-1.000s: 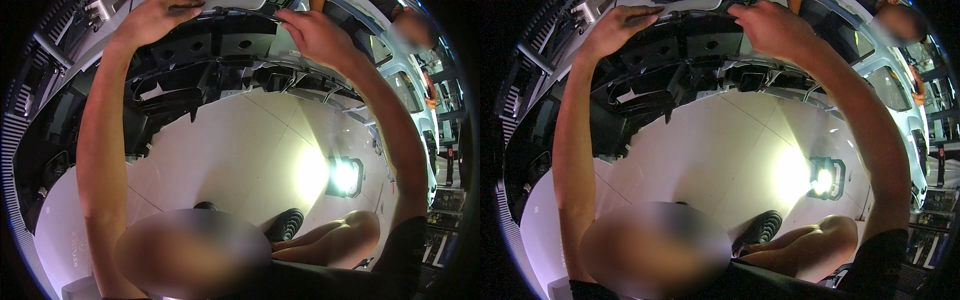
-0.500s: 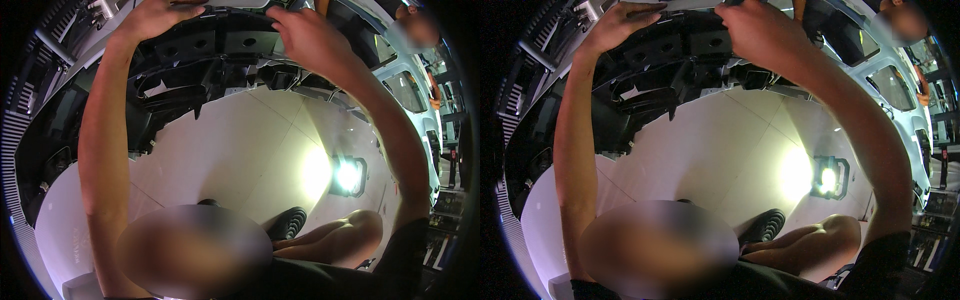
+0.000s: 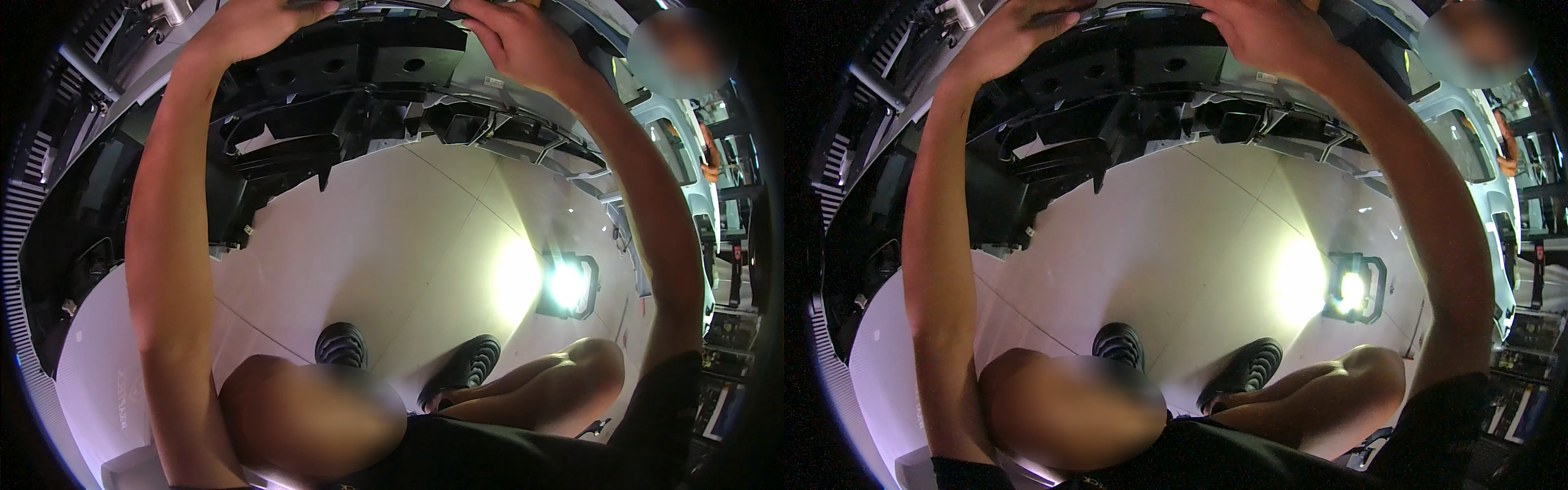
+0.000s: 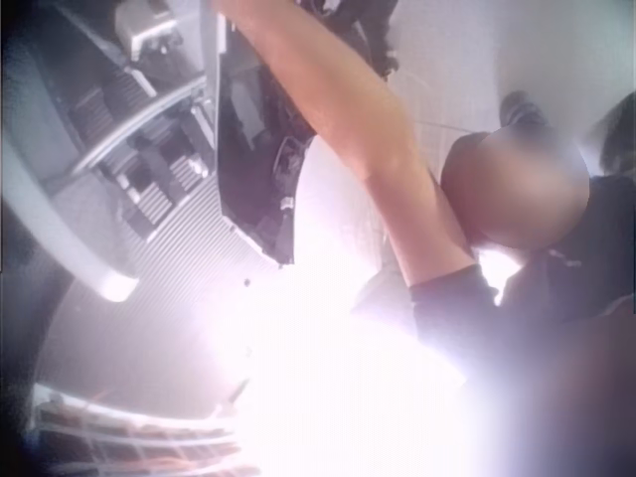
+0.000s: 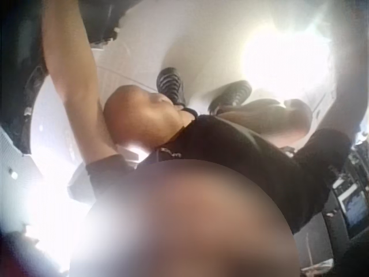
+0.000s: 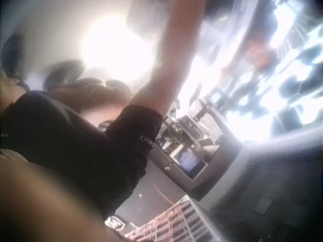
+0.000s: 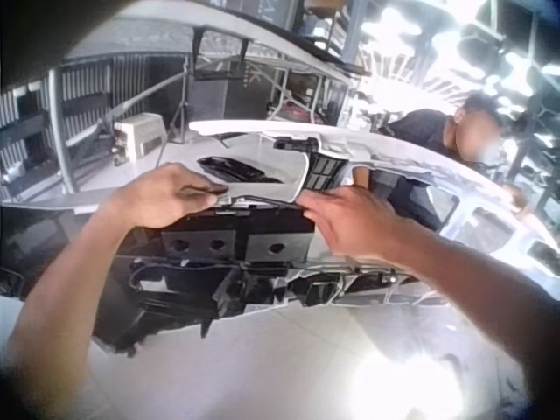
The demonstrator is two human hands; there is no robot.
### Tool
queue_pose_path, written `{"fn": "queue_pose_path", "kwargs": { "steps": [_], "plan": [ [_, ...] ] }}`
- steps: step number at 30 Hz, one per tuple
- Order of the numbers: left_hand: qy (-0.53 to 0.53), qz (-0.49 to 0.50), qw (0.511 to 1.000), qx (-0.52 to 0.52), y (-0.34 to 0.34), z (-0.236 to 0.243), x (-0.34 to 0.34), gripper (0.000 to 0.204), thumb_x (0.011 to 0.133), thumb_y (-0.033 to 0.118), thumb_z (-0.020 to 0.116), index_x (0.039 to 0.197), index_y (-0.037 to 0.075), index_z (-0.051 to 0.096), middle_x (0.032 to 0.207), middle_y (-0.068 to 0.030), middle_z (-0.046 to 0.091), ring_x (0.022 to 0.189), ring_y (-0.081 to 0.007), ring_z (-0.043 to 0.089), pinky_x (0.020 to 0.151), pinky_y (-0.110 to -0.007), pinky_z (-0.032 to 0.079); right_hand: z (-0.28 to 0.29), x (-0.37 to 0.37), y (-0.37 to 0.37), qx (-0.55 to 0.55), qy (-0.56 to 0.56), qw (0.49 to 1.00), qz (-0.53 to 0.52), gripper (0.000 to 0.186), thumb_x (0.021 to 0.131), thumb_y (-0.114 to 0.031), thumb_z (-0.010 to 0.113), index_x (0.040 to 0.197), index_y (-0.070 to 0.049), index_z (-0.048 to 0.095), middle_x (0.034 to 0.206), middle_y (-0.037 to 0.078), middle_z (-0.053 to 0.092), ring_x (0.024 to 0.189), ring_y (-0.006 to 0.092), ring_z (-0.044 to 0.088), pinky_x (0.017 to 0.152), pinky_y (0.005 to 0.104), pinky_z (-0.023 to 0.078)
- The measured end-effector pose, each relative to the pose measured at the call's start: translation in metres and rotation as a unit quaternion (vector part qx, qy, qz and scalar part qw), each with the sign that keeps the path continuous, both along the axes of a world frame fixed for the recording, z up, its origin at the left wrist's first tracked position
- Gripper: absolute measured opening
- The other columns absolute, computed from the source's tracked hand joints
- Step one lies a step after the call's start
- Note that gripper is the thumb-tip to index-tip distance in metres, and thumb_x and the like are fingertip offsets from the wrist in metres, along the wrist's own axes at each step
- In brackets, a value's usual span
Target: The person kneels in front of a car and removes the front bumper cover. They then use a pry tool to detach a black plastic grille insert from the bumper assembly, disconnecting clips and wires along the way.
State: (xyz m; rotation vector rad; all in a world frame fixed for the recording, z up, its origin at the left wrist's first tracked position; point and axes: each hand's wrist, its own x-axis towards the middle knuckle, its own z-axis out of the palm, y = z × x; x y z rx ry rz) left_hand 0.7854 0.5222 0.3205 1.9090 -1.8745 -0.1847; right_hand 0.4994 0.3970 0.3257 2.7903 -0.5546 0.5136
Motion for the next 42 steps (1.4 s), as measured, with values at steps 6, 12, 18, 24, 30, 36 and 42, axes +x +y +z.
{"fn": "queue_pose_path", "kwargs": {
  "steps": [6,12,18,24,30,36,42],
  "plan": [
    [-0.042,0.012,0.998,-0.04,0.002,-0.002,0.0,0.036,0.098,0.035,0.062,0.12,0.008,0.074,0.11,-0.021,0.073,0.1,-0.0338,0.071,0.091,-0.039,0.053,-0.009,0.001,0.024,0.076,-0.016,0.997,-0.02,0.022,0.099,-0.013,0.061,0.12,-0.01,0.063,0.084,0.019,0.069,0.077,0.0419,0.065,0.067,0.0474,0.052],
    [-0.008,0.018,1.0,-0.021,0.001,-0.003,-0.003,0.037,0.098,0.035,0.062,0.12,0.008,0.074,0.11,-0.0214,0.073,0.099,-0.0348,0.071,0.09,-0.038,0.054,-0.021,0.001,0.031,0.051,-0.052,0.997,0.029,0.022,0.099,-0.012,0.061,0.121,-0.009,0.061,0.085,0.02,0.069,0.077,0.043,0.065,0.067,0.0462,0.051],
    [-0.029,0.013,0.999,-0.019,0.002,-0.001,-0.005,0.036,0.098,0.034,0.063,0.121,0.008,0.073,0.109,-0.0213,0.073,0.096,-0.0333,0.072,0.088,-0.038,0.054,-0.003,-0.005,0.001,0.101,0.044,0.994,-0.016,0.018,0.099,-0.017,0.058,0.114,-0.008,0.061,0.082,0.023,0.068,0.081,0.043,0.068,0.074,0.0521,0.054],
    [0.006,0.01,1.0,-0.015,0.002,-0.001,-0.004,0.035,0.098,0.034,0.065,0.123,0.01,0.073,0.112,-0.0207,0.073,0.099,-0.033,0.071,0.09,-0.038,0.054,-0.002,-0.001,-0.008,0.074,0.097,0.992,-0.009,0.017,0.099,-0.016,0.057,0.114,-0.008,0.061,0.084,0.025,0.067,0.079,0.0442,0.067,0.07,0.055,0.051],
    [-0.006,0.023,1.0,-0.005,0.003,0.0,-0.003,0.038,0.097,0.037,0.066,0.127,0.014,0.071,0.119,-0.018,0.072,0.106,-0.0326,0.07,0.098,-0.037,0.053,-0.039,-0.021,0.013,0.092,-0.113,0.989,0.005,0.023,0.095,-0.011,0.063,0.117,-0.012,0.061,0.085,0.019,0.072,0.083,0.0411,0.071,0.075,0.0499,0.056],
    [0.021,-0.001,0.998,0.051,-0.002,0.001,0.007,0.05,0.097,0.045,0.065,0.138,0.016,0.063,0.131,-0.0191,0.067,0.118,-0.0333,0.065,0.104,-0.039,0.049,-0.038,-0.008,0.012,0.024,-0.074,0.997,0.002,0.017,0.1,-0.015,0.059,0.117,-0.011,0.062,0.078,0.017,0.066,0.074,0.0416,0.064,0.064,0.0455,0.05],
    [-0.045,0.114,0.986,-0.112,0.075,0.006,0.052,0.056,0.095,0.058,0.061,0.13,0.015,0.07,0.124,-0.0146,0.071,0.115,-0.0332,0.067,0.105,-0.04,0.048,-0.013,0.013,0.046,0.115,-0.129,0.984,0.031,0.016,0.098,-0.012,0.062,0.114,-0.009,0.062,0.077,0.019,0.066,0.072,0.0407,0.064,0.064,0.0423,0.05]
  ]
}}
